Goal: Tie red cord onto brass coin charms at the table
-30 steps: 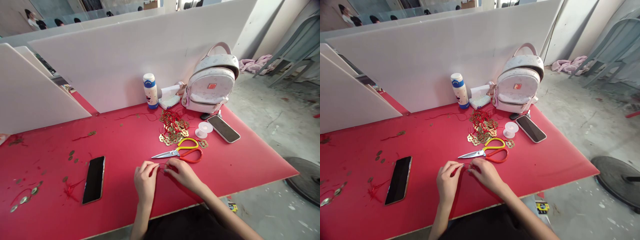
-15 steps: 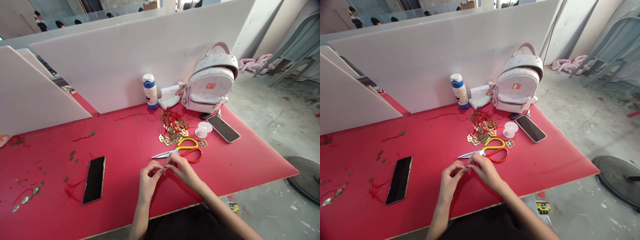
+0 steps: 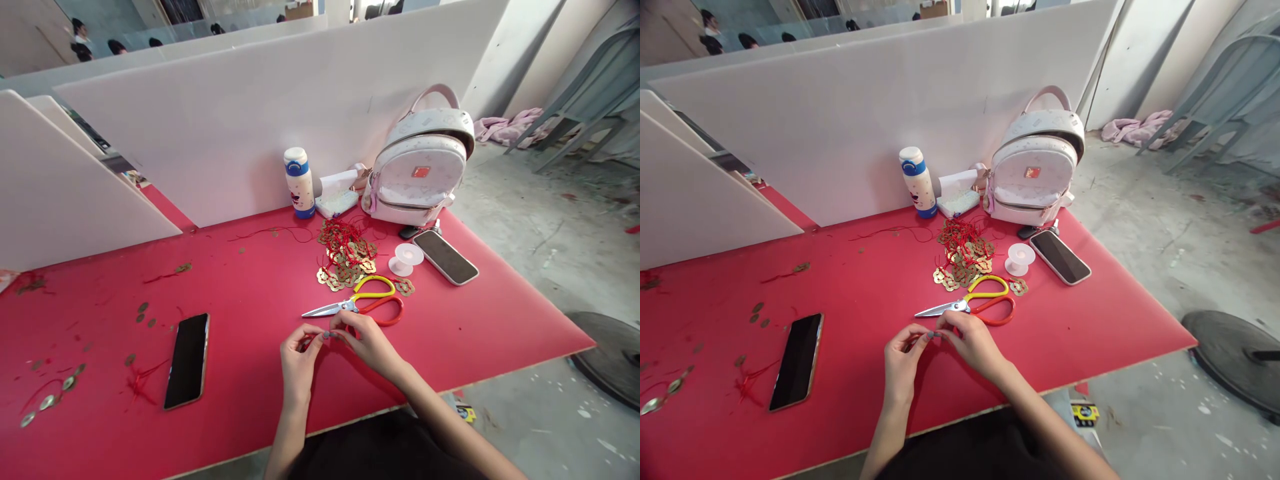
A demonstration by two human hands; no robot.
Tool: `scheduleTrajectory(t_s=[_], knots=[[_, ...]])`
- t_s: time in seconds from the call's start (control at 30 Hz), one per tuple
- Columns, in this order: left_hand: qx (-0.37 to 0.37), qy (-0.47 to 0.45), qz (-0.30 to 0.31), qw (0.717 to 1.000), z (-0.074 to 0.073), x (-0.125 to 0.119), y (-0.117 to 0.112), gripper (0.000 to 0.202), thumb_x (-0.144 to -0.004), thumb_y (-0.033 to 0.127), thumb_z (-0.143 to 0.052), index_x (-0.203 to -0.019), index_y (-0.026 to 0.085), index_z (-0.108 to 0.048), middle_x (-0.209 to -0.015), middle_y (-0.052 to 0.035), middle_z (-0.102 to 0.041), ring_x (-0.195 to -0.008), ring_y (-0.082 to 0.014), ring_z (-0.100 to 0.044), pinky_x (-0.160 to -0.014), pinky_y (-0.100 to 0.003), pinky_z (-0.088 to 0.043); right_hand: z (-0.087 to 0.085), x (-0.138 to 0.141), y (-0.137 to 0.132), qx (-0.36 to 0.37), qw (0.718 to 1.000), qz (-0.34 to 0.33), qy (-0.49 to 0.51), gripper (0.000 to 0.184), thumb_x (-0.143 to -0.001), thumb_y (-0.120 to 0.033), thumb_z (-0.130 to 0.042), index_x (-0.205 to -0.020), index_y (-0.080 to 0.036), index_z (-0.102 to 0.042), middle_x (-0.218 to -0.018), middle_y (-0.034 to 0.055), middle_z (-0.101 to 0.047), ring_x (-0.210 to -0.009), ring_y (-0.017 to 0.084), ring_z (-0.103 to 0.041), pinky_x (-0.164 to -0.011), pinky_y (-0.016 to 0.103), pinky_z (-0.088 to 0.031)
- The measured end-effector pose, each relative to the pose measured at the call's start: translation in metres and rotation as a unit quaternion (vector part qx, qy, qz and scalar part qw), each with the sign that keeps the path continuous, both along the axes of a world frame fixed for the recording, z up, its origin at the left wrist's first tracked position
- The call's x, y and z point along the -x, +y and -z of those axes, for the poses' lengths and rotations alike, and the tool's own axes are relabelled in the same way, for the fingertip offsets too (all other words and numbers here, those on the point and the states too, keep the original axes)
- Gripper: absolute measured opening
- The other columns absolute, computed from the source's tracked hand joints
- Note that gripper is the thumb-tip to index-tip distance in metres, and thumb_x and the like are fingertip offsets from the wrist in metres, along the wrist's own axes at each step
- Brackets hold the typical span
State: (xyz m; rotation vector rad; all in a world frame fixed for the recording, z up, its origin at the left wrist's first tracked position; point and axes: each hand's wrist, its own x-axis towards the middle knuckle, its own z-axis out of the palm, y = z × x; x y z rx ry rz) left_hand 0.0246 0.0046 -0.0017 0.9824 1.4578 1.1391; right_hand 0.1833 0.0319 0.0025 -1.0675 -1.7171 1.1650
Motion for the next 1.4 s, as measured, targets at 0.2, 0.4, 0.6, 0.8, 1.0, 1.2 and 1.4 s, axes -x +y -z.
scheduleTrajectory(t_s=[0.2,0.4,0.6,0.8,1.0,1.2,1.4], knots=[[0.007,-0.042,-0.041,0.998,0.000,-0.002,0.001,0.020,-0.067,0.032,-0.079,-0.075,0.017,-0.070,-0.072,-0.0025,-0.069,-0.071,-0.0173,-0.063,-0.067,-0.024,-0.050,-0.001,0.001,0.000,0.007,1.000,-0.006,-0.011,0.012,-0.090,-0.016,-0.052,-0.080,-0.020,-0.057,-0.074,0.0005,-0.061,-0.068,0.016,-0.055,-0.064,0.024,-0.041],[0.007,-0.035,0.004,0.999,0.001,-0.001,0.001,0.020,-0.074,0.036,-0.076,-0.078,0.016,-0.074,-0.074,-0.0045,-0.072,-0.072,-0.0189,-0.065,-0.072,-0.026,-0.050,0.001,-0.001,-0.002,0.001,1.000,-0.007,-0.023,0.012,-0.090,-0.013,-0.052,-0.083,-0.019,-0.058,-0.076,0.0011,-0.064,-0.070,0.016,-0.057,-0.066,0.024,-0.042],[-0.032,0.024,0.038,0.998,-0.004,0.000,0.001,0.016,-0.079,0.033,-0.070,-0.075,0.017,-0.072,-0.071,-0.0023,-0.069,-0.069,-0.0173,-0.062,-0.067,-0.024,-0.046,-0.004,-0.006,-0.003,-0.046,0.992,-0.023,-0.114,0.007,-0.093,-0.016,-0.053,-0.088,-0.020,-0.056,-0.080,0.0016,-0.063,-0.072,0.017,-0.059,-0.066,0.024,-0.043],[-0.054,0.065,0.066,0.994,-0.013,0.001,0.001,0.014,-0.080,0.030,-0.068,-0.073,0.017,-0.070,-0.070,-0.0002,-0.064,-0.064,-0.0140,-0.054,-0.062,-0.022,-0.042,-0.017,-0.015,-0.004,-0.080,0.978,-0.040,-0.187,0.004,-0.093,-0.017,-0.052,-0.093,-0.021,-0.051,-0.086,0.0025,-0.061,-0.073,0.017,-0.058,-0.064,0.024,-0.041],[-0.051,0.053,0.091,0.993,-0.012,0.001,0.001,0.014,-0.080,0.029,-0.067,-0.073,0.017,-0.069,-0.069,0.0001,-0.062,-0.064,-0.0141,-0.054,-0.063,-0.023,-0.042,-0.021,-0.019,-0.011,-0.118,0.972,-0.067,-0.192,0.006,-0.095,-0.017,-0.046,-0.097,-0.021,-0.051,-0.086,0.0042,-0.061,-0.075,0.019,-0.057,-0.066,0.025,-0.039],[-0.058,0.042,0.132,0.989,-0.012,0.000,-0.001,0.016,-0.078,0.031,-0.071,-0.071,0.017,-0.070,-0.072,-0.0015,-0.063,-0.063,-0.0133,-0.052,-0.060,-0.023,-0.040,-0.018,-0.021,-0.013,-0.125,0.982,-0.036,-0.137,0.017,-0.097,-0.016,-0.042,-0.087,-0.020,-0.055,-0.081,0.0028,-0.059,-0.069,0.016,-0.054,-0.061,0.023,-0.036],[-0.034,-0.017,0.173,0.984,-0.018,-0.001,-0.002,0.018,-0.073,0.034,-0.076,-0.071,0.016,-0.073,-0.080,-0.0054,-0.066,-0.067,-0.0150,-0.057,-0.061,-0.023,-0.042,-0.023,-0.023,-0.017,-0.124,0.989,-0.006,-0.077,0.018,-0.096,-0.017,-0.044,-0.084,-0.020,-0.057,-0.077,0.0029,-0.059,-0.067,0.016,-0.053,-0.060,0.025,-0.037]])
